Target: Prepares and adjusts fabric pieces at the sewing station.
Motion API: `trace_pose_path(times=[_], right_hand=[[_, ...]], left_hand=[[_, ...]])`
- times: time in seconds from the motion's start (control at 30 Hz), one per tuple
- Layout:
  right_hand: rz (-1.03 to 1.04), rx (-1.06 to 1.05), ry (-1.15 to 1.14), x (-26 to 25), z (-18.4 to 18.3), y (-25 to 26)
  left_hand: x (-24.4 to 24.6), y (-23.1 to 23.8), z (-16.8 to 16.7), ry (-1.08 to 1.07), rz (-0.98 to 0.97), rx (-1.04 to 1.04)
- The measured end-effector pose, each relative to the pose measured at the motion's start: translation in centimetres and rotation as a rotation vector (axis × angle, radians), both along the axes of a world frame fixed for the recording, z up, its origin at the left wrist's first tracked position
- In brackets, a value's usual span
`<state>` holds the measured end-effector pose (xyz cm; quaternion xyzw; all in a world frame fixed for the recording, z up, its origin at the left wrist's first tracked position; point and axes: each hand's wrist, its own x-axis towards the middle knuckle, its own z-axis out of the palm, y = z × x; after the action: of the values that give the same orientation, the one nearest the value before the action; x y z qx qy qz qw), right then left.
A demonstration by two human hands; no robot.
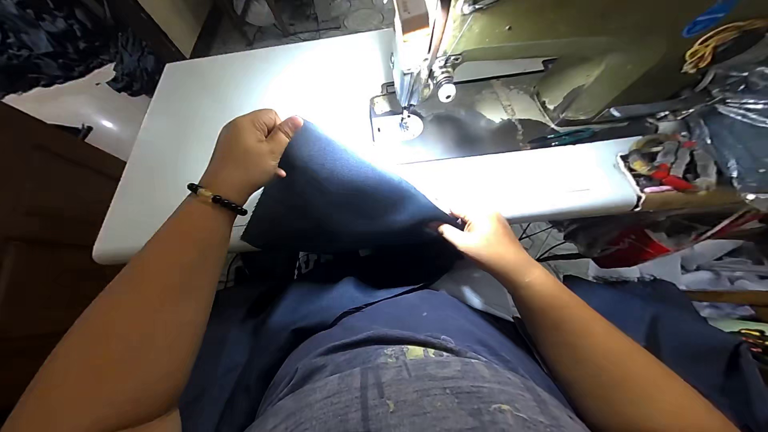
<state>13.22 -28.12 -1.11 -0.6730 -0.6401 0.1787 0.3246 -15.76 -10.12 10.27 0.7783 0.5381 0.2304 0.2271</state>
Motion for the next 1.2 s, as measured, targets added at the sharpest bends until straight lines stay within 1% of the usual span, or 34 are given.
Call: trace_pose_path(times=[0.03,0.1,0.13,0.17,0.27,0.43,0.6,0.7,0.83,1.0,1.2], right_hand=[[0.0,0.008,-0.015,0.2,-0.1,-0.2],[-0.009,0.007,-0.025,0.5,-0.3,-0.6],[-0.014,0.005,-0.019,0.6,-0.3,-0.7],[-0.021,0.0,-0.013,0.7,-0.4,-0.9],[-0.036,0.049,0.005,0.8,-1.0,-1.1],[-0.054,0.095,0.072,1.1,-1.8,-1.1],[-0.051,0.142,0.101,1.4,-2.1,-1.2],[-0.04,0.177,0.087,1.6,-2.4,-1.3],[-0.032,0.194,0.033,1.8,-2.5,-1.3],[-0.017,0.194,0.053,2.1,-2.6,-1.2],[-0.008,0.209,0.101,2.4,-2.8,-1.1]], left_hand=[[-0.2,0.1,-0.2,-0.04,-0.039,-0.015],[-1.2,0.5,-0.5,-0.128,-0.193,-0.065],[-1.5,0.6,-0.7,-0.14,-0.25,-0.085],[-1.7,0.6,-0.7,-0.13,-0.263,-0.094],[-1.5,0.2,-1.0,-0.083,-0.209,-0.066],[-0.7,-0.2,-0.9,-0.115,-0.105,-0.091],[0.0,-0.7,-0.8,-0.279,-0.03,-0.202],[0.1,-0.7,-1.2,-0.349,-0.058,-0.226],[0.0,-0.7,-1.3,-0.35,-0.104,-0.228],[0.2,-0.8,-1.4,-0.288,-0.048,-0.172],[0.4,-0.9,-1.7,-0.325,-0.031,-0.134]])
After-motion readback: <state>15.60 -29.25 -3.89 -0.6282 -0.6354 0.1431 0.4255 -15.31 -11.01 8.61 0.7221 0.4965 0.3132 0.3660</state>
